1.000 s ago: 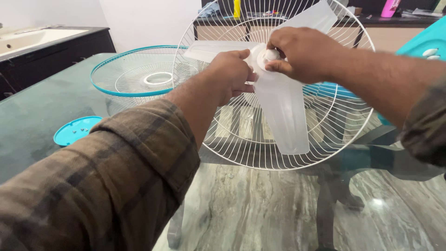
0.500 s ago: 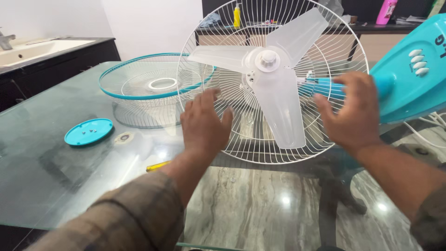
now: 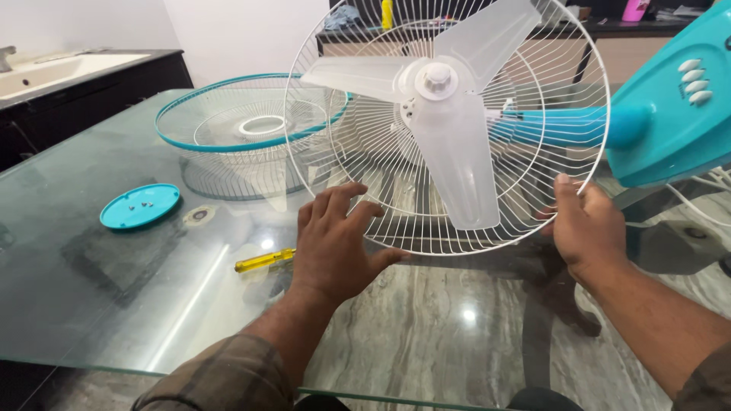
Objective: The person assembles a table fan by connecting internal wires, securing the control panel, attaching the fan blades to the motor hub, and fastening the front and rear grilles. The person uses a screwdriver to tighten screws and secures the blade nut by hand.
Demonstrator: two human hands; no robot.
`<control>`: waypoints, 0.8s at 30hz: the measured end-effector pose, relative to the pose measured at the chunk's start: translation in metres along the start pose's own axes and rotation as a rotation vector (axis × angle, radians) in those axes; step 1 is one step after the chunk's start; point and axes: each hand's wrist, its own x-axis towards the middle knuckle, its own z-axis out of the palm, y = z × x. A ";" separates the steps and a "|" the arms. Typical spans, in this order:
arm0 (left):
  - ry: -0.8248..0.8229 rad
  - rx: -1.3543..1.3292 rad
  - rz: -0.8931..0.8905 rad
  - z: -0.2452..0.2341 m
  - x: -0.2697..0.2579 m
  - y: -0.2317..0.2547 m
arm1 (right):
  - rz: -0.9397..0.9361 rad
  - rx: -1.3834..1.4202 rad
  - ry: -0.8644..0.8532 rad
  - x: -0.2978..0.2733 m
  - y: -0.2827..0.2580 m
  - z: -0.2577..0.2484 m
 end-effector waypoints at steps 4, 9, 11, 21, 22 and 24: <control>0.015 0.014 0.020 -0.004 0.002 0.004 | -0.043 0.004 -0.027 -0.003 -0.005 0.000; -0.106 0.106 -0.065 -0.007 0.004 0.008 | -0.067 -0.102 -0.058 -0.002 -0.003 0.003; -0.169 0.125 -0.096 -0.004 0.006 0.008 | -0.083 -0.155 -0.067 0.000 -0.002 0.003; -0.068 0.098 -0.180 0.004 0.006 0.000 | -0.128 -0.313 -0.135 0.006 -0.008 0.008; -0.068 0.089 -0.186 0.003 0.006 0.000 | -0.113 -0.302 -0.142 0.007 -0.007 0.008; -0.062 0.070 -0.188 0.003 0.006 0.000 | -0.118 -0.290 -0.138 0.009 -0.003 0.008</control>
